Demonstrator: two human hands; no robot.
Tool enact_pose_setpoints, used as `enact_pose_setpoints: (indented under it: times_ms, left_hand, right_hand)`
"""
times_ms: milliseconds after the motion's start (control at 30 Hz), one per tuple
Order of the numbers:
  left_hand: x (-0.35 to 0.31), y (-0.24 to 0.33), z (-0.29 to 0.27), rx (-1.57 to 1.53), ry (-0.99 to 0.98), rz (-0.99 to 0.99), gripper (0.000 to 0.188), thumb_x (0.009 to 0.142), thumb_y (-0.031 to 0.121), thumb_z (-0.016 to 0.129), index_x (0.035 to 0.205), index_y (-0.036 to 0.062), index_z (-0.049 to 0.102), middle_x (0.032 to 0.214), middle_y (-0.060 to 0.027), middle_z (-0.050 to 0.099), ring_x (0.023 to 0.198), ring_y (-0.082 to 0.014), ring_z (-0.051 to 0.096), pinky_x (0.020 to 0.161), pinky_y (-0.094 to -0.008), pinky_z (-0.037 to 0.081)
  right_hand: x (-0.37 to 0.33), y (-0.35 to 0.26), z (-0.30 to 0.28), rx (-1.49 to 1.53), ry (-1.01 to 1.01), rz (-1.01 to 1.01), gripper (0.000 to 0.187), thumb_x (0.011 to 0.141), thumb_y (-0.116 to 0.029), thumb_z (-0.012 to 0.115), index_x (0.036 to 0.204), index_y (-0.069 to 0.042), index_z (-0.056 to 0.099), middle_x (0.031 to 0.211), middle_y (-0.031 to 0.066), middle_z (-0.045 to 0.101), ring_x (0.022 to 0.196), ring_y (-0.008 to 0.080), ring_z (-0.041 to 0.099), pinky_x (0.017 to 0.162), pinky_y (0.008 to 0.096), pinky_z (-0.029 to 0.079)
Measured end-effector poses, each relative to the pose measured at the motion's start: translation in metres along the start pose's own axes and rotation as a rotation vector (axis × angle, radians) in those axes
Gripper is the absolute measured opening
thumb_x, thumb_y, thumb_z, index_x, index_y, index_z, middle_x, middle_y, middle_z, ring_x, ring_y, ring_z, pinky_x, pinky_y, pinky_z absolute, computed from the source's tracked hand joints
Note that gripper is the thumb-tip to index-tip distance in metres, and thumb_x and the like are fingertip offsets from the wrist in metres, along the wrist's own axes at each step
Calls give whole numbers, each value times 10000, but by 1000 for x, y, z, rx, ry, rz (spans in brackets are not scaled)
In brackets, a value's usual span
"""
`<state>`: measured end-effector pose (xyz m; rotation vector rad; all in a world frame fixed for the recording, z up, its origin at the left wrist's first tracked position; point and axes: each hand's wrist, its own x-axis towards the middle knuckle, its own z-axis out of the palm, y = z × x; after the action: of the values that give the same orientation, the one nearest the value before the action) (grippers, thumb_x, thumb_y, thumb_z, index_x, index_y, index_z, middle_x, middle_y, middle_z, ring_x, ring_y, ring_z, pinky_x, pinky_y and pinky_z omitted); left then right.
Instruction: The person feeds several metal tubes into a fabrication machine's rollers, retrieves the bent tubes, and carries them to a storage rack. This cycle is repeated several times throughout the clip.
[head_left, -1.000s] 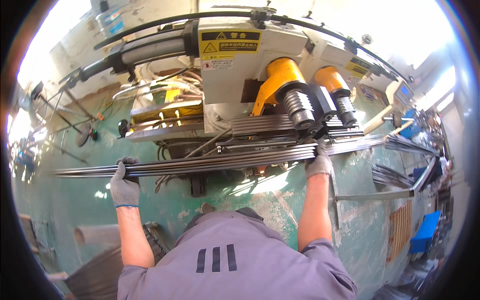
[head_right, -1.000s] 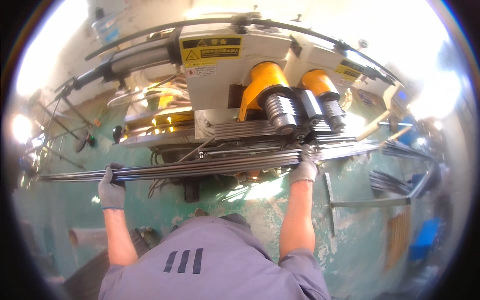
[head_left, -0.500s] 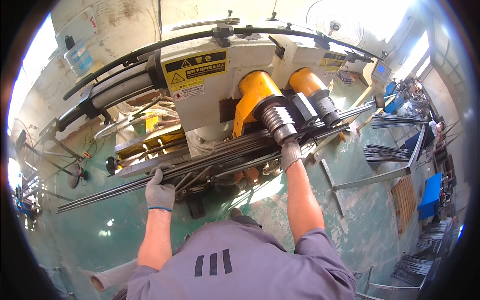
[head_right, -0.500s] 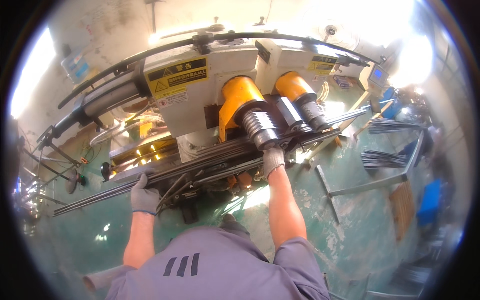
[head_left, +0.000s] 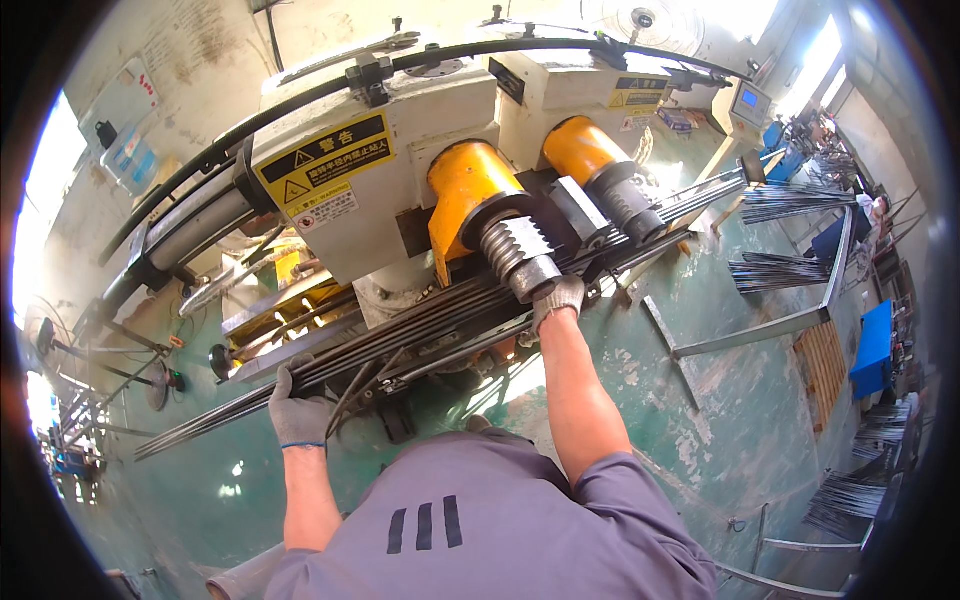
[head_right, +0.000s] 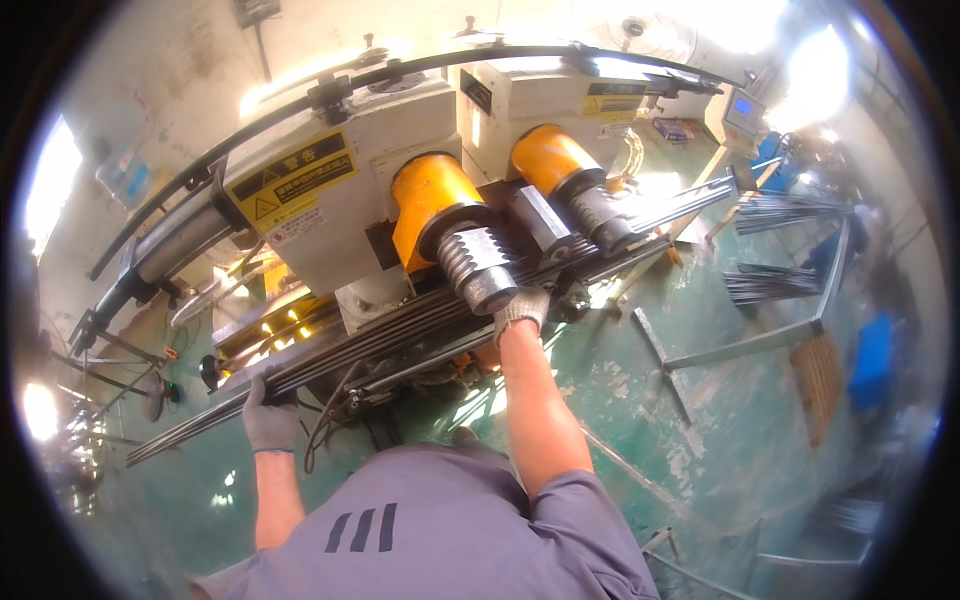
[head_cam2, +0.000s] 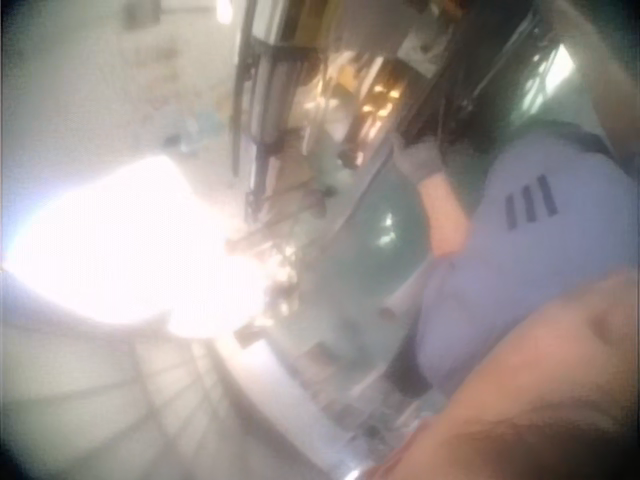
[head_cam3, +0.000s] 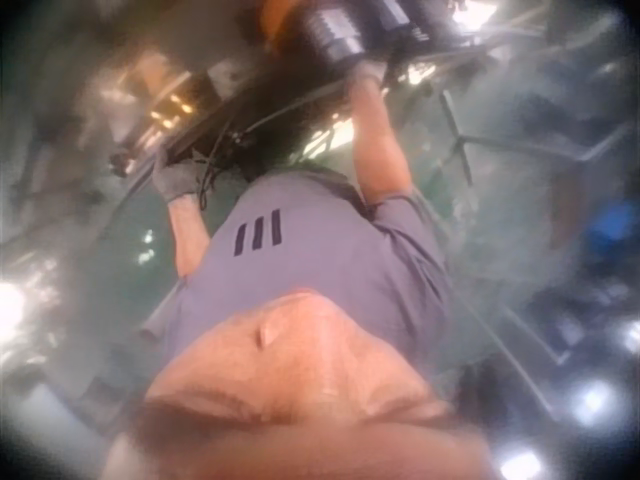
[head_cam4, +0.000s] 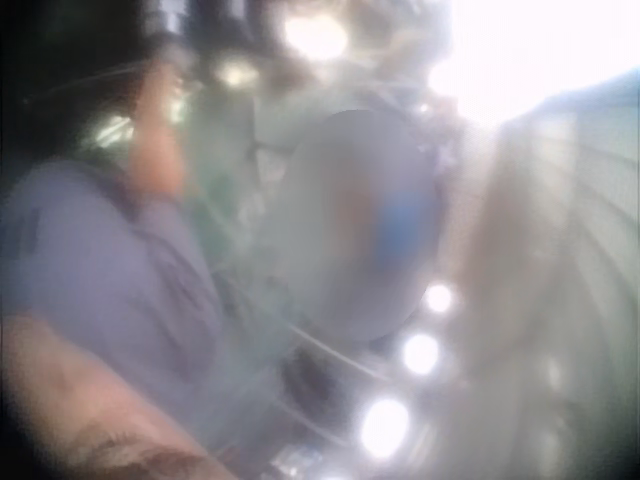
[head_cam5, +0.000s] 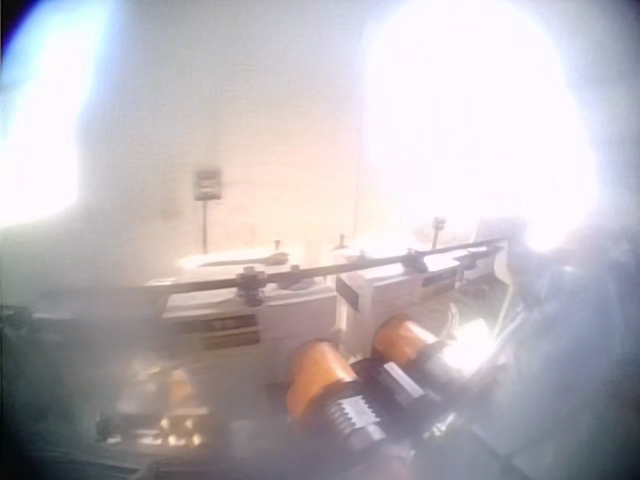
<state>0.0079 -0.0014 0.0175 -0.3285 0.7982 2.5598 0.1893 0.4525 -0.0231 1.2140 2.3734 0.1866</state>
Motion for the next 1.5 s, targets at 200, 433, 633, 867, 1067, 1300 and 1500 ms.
enact_pose_setpoints:
  times_ms: [200, 433, 633, 867, 1067, 1300, 1500]
  left_hand:
    - [-12, -34, 51, 76, 164, -5, 252, 1047, 171, 659, 1204, -26, 654, 1202, -151, 708, 1168, -304, 666, 1089, -458, 542]
    - [1, -23, 14, 2, 50, -39, 312, 1064, 250, 618, 1239, 0, 680, 1247, -152, 721, 1210, -340, 669, 1125, -502, 523]
    - [9, 2, -8, 59, 124, 73, 287, 1080, 217, 592, 1210, -24, 679, 1188, -158, 738, 1143, -326, 703, 1073, -471, 557]
    - [3, -49, 43, 29, 42, -76, 264, 1084, 188, 592, 1255, 3, 672, 1246, -144, 724, 1203, -313, 682, 1122, -508, 532]
    - [-13, -73, 63, -17, 57, -108, 210, 1081, 184, 578, 1228, 54, 653, 1216, -138, 707, 1174, -321, 669, 1106, -541, 523]
    - [10, -18, 9, 4, 129, 122, 250, 1109, 245, 530, 1186, 48, 664, 1185, -148, 729, 1155, -342, 676, 1091, -525, 512]
    - [-6, -62, 50, 80, 52, 55, 304, 1096, 289, 579, 1182, 9, 661, 1166, -153, 732, 1119, -311, 680, 1074, -498, 516]
  right_hand:
    - [-31, 9, -3, -110, 187, -158, 472, 1090, -326, 448, 1530, -186, 549, 1582, 0, 539, 1381, 171, 573, 1074, 352, 490]
    - [-23, 16, 6, 2352, -17, -6, 441, 1088, -239, 360, 1444, -65, 554, 1417, 97, 597, 1220, 246, 592, 998, 380, 471]
    - [-7, 0, 14, 2825, -26, 39, 361, 1070, -194, 387, 1247, 3, 634, 1098, 144, 693, 927, 263, 687, 779, 367, 559]
    - [40, 4, 93, 2410, 440, -58, 321, 1041, -126, 436, 1227, 31, 646, 1107, 128, 694, 927, 247, 655, 837, 358, 530]
    - [-75, 22, 13, 2188, 373, 285, 322, 1021, -205, 697, 1198, 65, 684, 1079, 118, 729, 908, 219, 687, 829, 334, 575]
    - [-130, 58, 108, 2297, 213, 463, 243, 1032, -309, 710, 992, -73, 667, 904, 70, 699, 759, 221, 685, 661, 338, 572]
    - [-118, 62, 134, 2187, 86, 484, 258, 1014, -343, 727, 1019, -90, 679, 882, 44, 716, 757, 197, 701, 649, 331, 575]
